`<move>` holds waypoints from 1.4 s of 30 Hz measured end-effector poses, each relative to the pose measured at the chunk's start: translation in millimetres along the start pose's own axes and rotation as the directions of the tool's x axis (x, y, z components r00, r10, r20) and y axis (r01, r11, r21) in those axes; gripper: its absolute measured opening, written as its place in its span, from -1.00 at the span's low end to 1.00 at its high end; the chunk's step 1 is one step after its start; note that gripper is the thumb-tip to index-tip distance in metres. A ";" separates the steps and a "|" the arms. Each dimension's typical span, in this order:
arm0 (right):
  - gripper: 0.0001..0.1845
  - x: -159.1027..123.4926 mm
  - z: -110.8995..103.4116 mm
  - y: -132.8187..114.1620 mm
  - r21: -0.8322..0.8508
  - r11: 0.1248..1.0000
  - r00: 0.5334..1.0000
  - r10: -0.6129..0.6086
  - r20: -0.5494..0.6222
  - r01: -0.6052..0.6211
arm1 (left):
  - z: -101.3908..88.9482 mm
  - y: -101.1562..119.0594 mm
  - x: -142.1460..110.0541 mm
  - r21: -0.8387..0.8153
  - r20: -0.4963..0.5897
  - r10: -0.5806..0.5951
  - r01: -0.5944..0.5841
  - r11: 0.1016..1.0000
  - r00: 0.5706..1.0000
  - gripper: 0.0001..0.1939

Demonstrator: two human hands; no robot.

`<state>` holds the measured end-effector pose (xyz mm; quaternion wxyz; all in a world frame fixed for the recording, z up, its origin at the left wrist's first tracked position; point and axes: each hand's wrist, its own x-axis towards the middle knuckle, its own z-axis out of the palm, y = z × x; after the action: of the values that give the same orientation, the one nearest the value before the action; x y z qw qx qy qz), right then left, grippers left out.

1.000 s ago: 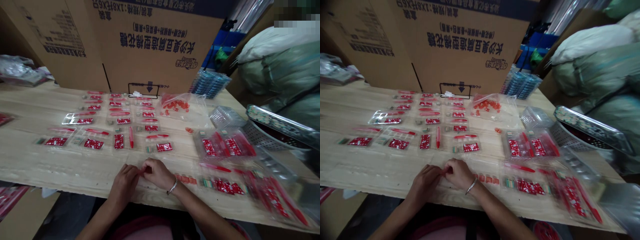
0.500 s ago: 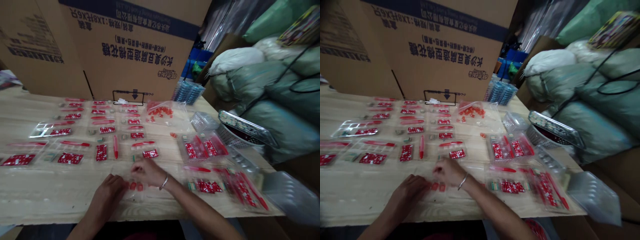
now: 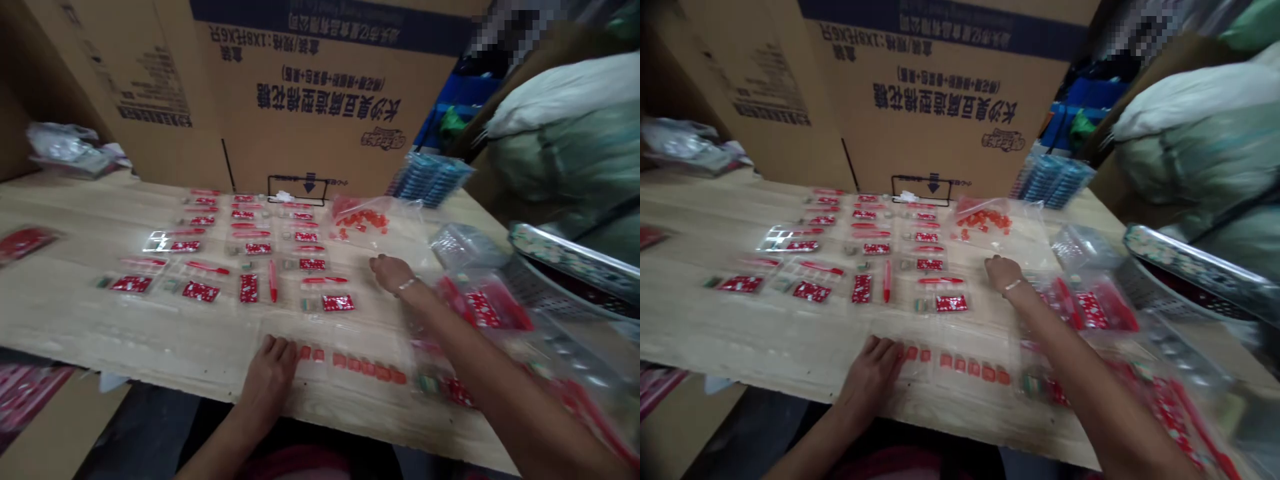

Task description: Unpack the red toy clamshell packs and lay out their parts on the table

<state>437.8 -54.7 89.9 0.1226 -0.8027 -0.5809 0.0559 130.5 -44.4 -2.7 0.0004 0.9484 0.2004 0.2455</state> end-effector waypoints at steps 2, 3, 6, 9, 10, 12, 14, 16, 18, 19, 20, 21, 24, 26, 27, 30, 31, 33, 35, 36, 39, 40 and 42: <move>-0.84 -21.9 7.2 -21.2 0.109 0.992 0.997 -0.066 0.035 0.062 | -3.4 4.9 -3.6 -0.132 -0.037 -0.109 0.104 0.986 0.993 -0.85; -0.86 -35.6 12.9 -35.5 0.229 0.969 0.993 -0.109 0.055 0.094 | -7.0 8.2 -4.7 -0.242 -0.060 -0.187 0.167 0.956 0.981 -0.83; -0.87 -80.2 38.2 -85.4 0.761 0.648 0.971 -0.201 0.130 0.032 | -22.3 18.8 -3.7 -0.717 0.051 -0.461 0.353 0.601 0.886 -0.64; -0.83 -112.0 65.3 -125.6 0.914 0.398 0.982 -0.129 0.136 -0.074 | -37.4 24.1 -2.1 -0.898 0.401 -0.571 0.431 -0.090 0.716 -0.64; -0.84 -117.7 71.9 -133.7 0.924 0.377 0.989 -0.100 0.108 -0.063 | -41.3 23.8 -3.6 -0.873 0.481 -0.580 0.424 -0.243 0.658 -0.69; -0.86 -123.6 80.1 -142.9 0.924 0.380 0.992 -0.101 0.072 -0.028 | -47.4 21.2 -10.6 -0.820 0.572 -0.600 0.414 -0.395 0.559 -0.76; -0.89 -126.0 83.6 -147.0 0.921 0.387 0.982 -0.154 0.113 -0.045 | -52.1 18.1 -21.0 -0.778 0.628 -0.587 0.426 -0.462 0.511 -0.79; -0.86 -128.1 86.1 -151.3 0.933 0.320 0.953 -0.192 0.236 -0.166 | -56.2 16.0 -31.3 -0.724 0.687 -0.518 0.421 -0.546 0.510 -0.81; -0.76 -130.7 90.1 -158.3 0.931 0.159 0.905 -0.228 0.360 -0.330 | -59.7 14.8 -39.1 -0.650 0.734 -0.426 0.363 -0.668 0.530 -0.86; -0.71 -132.1 92.7 -162.6 0.915 0.060 0.880 -0.255 0.400 -0.399 | -61.0 14.3 -42.0 -0.606 0.745 -0.381 0.318 -0.729 0.547 -0.88; -0.68 -133.6 95.3 -167.1 0.892 -0.028 0.858 -0.290 0.425 -0.451 | -62.0 13.6 -44.2 -0.567 0.747 -0.345 0.274 -0.777 0.569 -0.89; -0.66 -135.0 97.5 -171.2 0.868 -0.096 0.839 -0.326 0.435 -0.487 | -62.6 12.6 -46.2 -0.540 0.740 -0.321 0.237 -0.808 0.591 -0.90; -0.73 -140.6 99.0 -179.5 0.879 -0.099 0.846 -0.342 0.410 -0.466 | -62.3 8.4 -51.6 -0.550 0.712 -0.317 0.217 -0.806 0.626 -0.90; -0.86 -146.0 95.9 -180.9 0.956 0.142 0.922 -0.258 0.287 -0.258 | -61.6 5.5 -55.3 -0.624 0.706 -0.369 0.283 -0.729 0.605 -0.89; -0.92 -149.1 94.1 -180.8 0.947 0.309 0.955 -0.244 0.167 -0.086 | -61.5 4.5 -57.1 -0.668 0.701 -0.405 0.340 -0.662 0.587 -0.87; -0.84 -157.5 91.9 -179.9 0.678 0.630 0.909 -0.390 -0.144 0.378 | -64.1 4.5 -61.5 -0.794 0.596 -0.567 0.519 -0.316 0.568 -0.82; -0.82 -159.2 92.6 -179.9 0.617 0.648 0.883 -0.430 -0.188 0.447 | -65.9 5.5 -62.4 -0.820 0.515 -0.622 0.550 -0.159 0.589 -0.83; -0.80 -160.1 94.7 -180.9 0.642 0.628 0.890 -0.401 -0.218 0.440 | -70.2 8.0 -62.8 -0.825 0.355 -0.672 0.556 0.102 0.649 -0.86; -0.84 -158.4 95.2 -183.3 0.817 0.521 0.959 -0.249 -0.132 0.248 | -73.7 10.0 -61.1 -0.835 0.365 -0.660 0.545 0.081 0.656 -0.86; -0.87 -157.1 94.1 -184.9 0.902 0.421 0.985 -0.173 -0.024 0.096 | -74.7 10.5 -59.8 -0.844 0.453 -0.623 0.532 -0.068 0.638 -0.84; -0.88 -154.1 87.0 -189.4 0.944 0.076 0.935 -0.129 0.329 -0.322 | -74.7 10.0 -57.1 -0.643 0.720 -0.346 0.390 -0.659 0.602 -0.71; -0.86 -153.8 84.3 -190.2 0.919 -0.005 0.906 -0.172 0.387 -0.394 | -74.3 9.5 -57.5 -0.551 0.742 -0.262 0.339 -0.763 0.617 -0.66; -0.83 -154.5 80.1 -190.7 0.880 -0.102 0.868 -0.247 0.430 -0.465 | -74.4 8.8 -60.8 -0.479 0.737 -0.194 0.299 -0.825 0.648 -0.57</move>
<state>194.6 -134.1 54.4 0.5234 -0.4486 -0.2815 0.6675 50.6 -82.9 35.2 0.9235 0.2020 0.2450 0.2151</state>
